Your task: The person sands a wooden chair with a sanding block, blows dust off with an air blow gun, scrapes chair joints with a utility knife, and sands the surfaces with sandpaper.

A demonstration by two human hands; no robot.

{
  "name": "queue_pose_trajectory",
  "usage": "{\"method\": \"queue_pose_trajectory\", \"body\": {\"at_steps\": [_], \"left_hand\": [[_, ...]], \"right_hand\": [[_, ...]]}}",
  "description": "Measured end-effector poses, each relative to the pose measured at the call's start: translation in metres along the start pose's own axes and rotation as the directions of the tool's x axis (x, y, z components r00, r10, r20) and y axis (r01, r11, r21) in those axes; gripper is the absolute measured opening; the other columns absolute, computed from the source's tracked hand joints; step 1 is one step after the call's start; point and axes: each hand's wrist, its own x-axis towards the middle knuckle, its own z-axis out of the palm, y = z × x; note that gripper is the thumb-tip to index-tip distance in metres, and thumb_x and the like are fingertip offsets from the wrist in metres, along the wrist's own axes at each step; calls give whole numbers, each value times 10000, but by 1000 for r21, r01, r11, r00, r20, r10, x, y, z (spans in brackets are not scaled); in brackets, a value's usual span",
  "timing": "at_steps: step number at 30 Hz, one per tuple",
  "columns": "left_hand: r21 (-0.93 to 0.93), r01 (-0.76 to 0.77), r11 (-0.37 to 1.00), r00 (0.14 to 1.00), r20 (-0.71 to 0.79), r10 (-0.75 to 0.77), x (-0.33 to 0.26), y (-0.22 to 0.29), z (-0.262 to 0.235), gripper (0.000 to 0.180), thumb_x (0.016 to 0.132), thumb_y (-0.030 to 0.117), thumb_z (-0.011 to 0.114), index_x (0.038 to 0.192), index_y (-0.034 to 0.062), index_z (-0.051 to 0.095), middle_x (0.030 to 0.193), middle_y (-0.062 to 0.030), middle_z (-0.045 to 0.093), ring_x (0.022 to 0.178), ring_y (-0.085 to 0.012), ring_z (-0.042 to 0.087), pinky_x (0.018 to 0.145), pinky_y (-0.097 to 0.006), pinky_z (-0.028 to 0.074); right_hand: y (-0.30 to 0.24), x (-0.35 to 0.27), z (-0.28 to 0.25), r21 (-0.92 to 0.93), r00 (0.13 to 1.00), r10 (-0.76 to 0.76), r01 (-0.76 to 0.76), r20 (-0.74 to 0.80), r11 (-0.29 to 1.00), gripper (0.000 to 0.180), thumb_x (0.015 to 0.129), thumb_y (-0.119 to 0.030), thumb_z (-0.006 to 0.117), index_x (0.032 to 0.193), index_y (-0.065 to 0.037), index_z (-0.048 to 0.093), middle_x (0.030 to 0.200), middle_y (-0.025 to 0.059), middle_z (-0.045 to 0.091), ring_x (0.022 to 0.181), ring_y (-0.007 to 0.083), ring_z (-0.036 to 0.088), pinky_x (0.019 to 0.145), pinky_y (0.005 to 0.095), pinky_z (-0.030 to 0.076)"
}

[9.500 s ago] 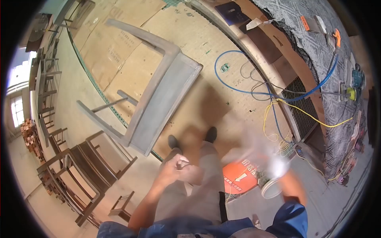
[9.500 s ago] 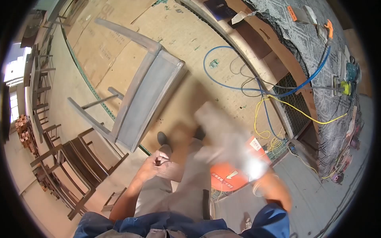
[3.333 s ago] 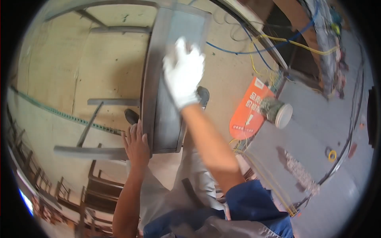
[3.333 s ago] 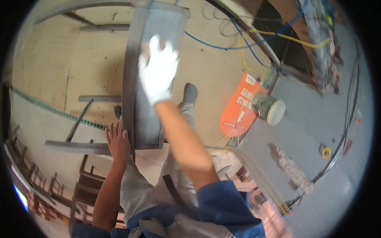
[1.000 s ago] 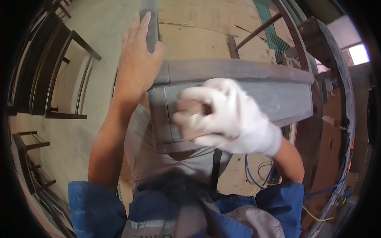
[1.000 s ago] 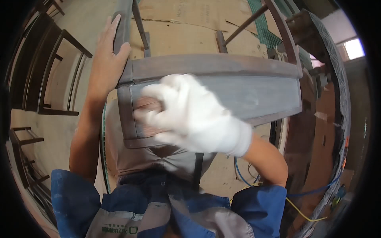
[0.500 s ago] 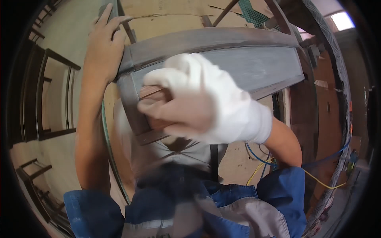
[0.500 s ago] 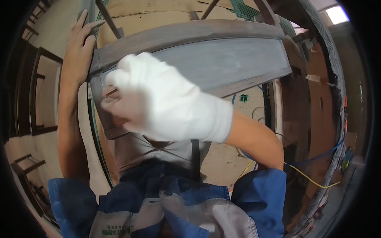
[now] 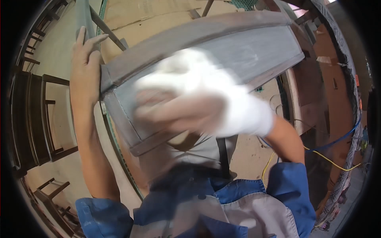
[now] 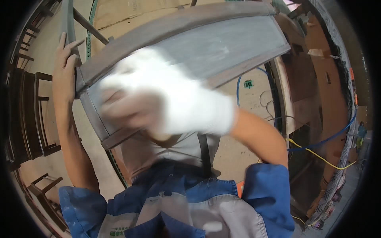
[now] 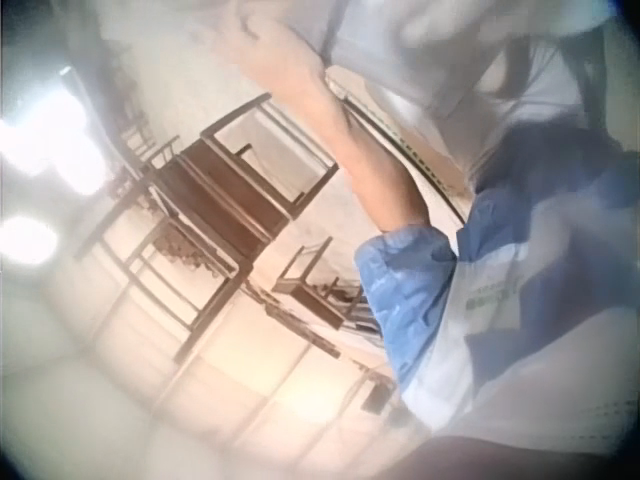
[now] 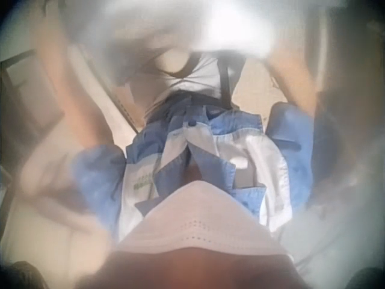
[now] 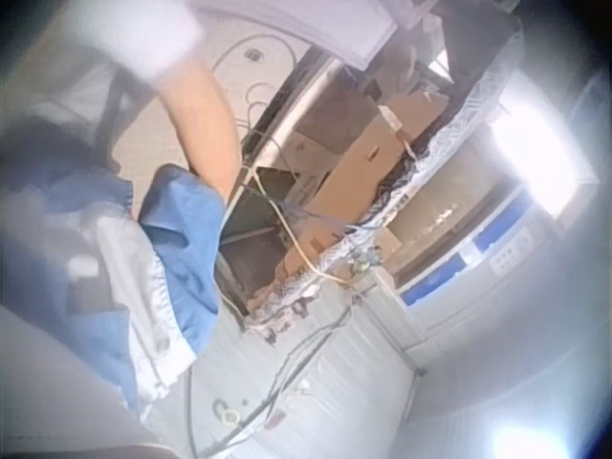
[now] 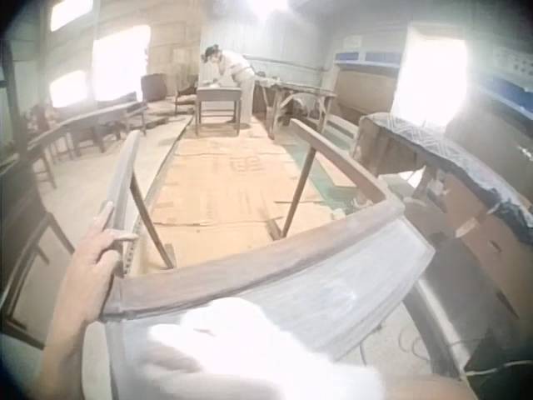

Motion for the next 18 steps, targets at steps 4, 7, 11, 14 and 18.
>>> {"method": "queue_pose_trajectory", "body": {"at_steps": [4,7,11,14,18], "left_hand": [[-86,90,992,996,13,-90,-5,4,-4,434,969,170,437,1300,123,714,1681,-150,328,1514,-301,366,1172,-359,325],[-48,86,995,996,38,-85,-5,1,-5,437,963,168,449,1305,114,715,1679,-126,341,1456,-257,435,1107,-345,383],[-88,92,992,994,60,-87,-1,-1,-8,430,969,153,451,1305,95,713,1674,-182,328,1385,-242,487,1004,-332,449],[-66,75,995,994,80,-69,0,9,-4,415,954,130,456,1269,80,721,1672,-222,309,1462,-285,422,1077,-367,418],[-82,75,994,997,17,-74,-8,21,3,400,947,111,446,1223,94,737,1678,-166,323,1552,-293,307,1210,-386,292]], "right_hand": [[24,-16,-14,42,1000,-14,15,-15,999,281,816,-277,764,1080,-180,777,1273,69,674,1126,293,617,948,439,495],[67,-49,-43,30,1000,15,-15,19,999,348,826,-262,780,1158,-159,789,1257,90,714,1149,292,653,980,435,507],[0,8,8,112,990,-59,73,-125,991,81,844,-124,744,921,-108,764,1044,51,703,1055,244,640,1052,377,443],[8,3,-13,110,989,50,-66,142,992,124,866,-223,708,950,-146,756,1060,54,688,1064,266,626,973,392,518],[55,-24,-10,-129,982,-88,67,-165,989,192,866,-280,720,1001,-157,779,1109,19,713,1050,262,625,968,394,495]]}}
